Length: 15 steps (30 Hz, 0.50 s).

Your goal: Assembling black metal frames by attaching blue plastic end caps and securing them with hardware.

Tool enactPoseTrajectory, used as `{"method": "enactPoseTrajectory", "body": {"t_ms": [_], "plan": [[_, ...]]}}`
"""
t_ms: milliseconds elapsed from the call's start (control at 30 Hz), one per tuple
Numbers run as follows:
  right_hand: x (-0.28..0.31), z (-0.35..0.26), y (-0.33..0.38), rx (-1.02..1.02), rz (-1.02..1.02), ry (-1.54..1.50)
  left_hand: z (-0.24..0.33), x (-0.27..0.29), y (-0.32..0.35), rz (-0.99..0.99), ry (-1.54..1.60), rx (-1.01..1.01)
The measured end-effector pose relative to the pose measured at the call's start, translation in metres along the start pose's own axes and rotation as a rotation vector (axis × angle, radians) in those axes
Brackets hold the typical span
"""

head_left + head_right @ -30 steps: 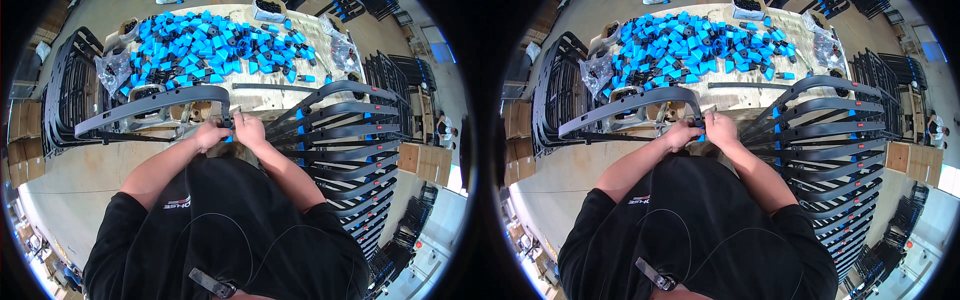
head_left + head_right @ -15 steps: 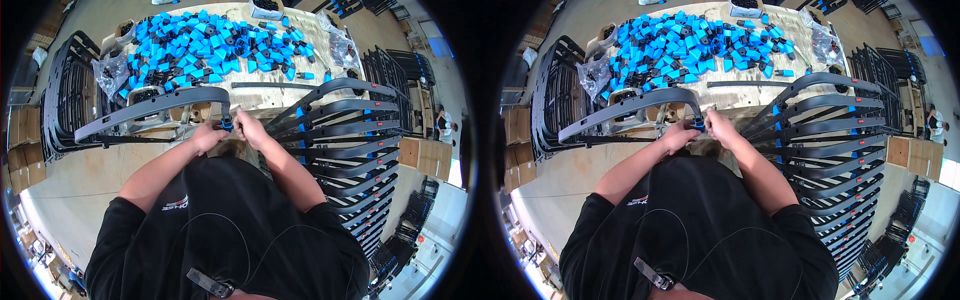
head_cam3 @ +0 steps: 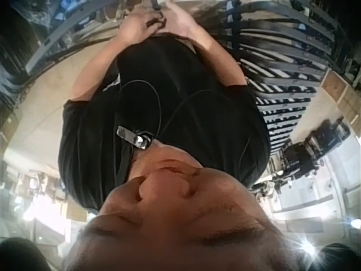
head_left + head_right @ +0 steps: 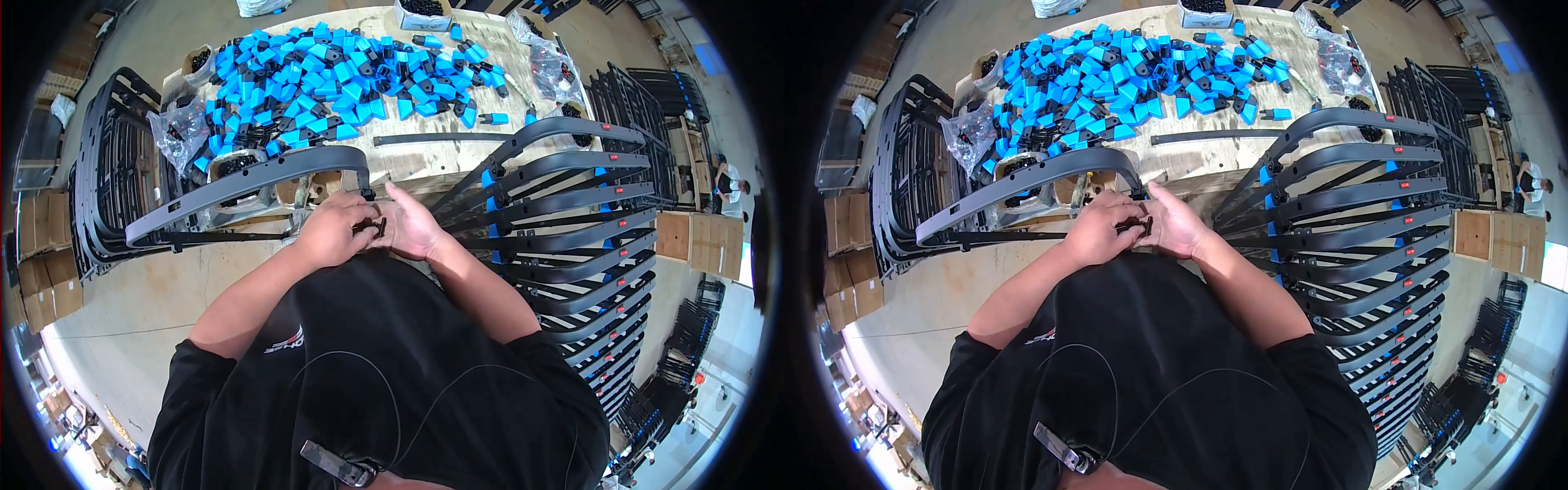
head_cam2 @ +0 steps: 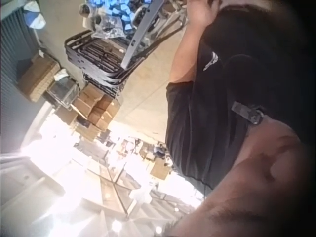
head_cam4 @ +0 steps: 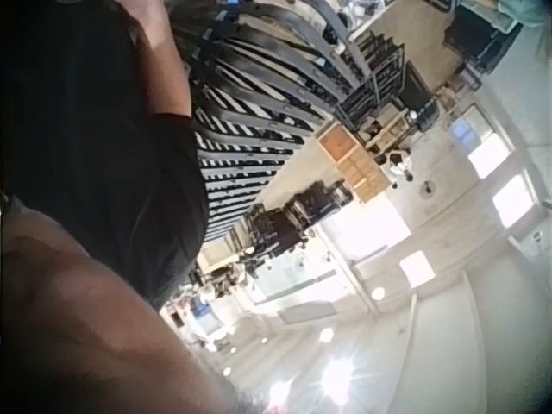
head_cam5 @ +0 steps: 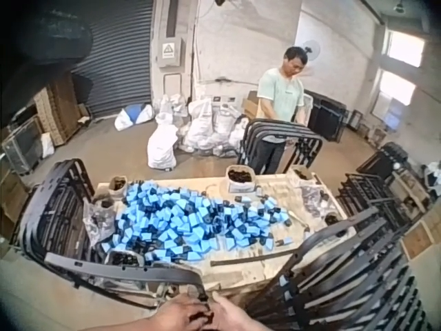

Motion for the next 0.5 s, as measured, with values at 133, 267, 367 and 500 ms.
{"method": "enactPoseTrajectory", "body": {"t_ms": [133, 267, 367, 500], "plan": [[0.002, 0.0, -0.001, 0.012, -0.031, 0.017, -0.004, -0.003, 0.002, -0.012, -0.005, 0.037], [0.003, -0.003, 0.001, 0.037, -0.003, -0.014, -0.002, 0.002, 0.008, 0.087, -0.004, 0.0], [0.001, -0.006, 0.005, 0.056, 0.035, -0.021, -0.001, 0.005, 0.01, 0.094, 0.019, -0.004], [0.006, -0.005, 0.007, 0.054, 0.014, -0.012, 0.001, 0.005, 0.01, 0.098, -0.025, -0.012]]}}
Point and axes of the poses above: each hand's wrist, its own y-axis away from the middle knuckle, its own x-axis out of the back of the hand, z = x × y, the point moved 9 cm from there along -y, towards the middle knuckle, and after that the axes turned 6 degrees about -x, right-handed, at the moved point
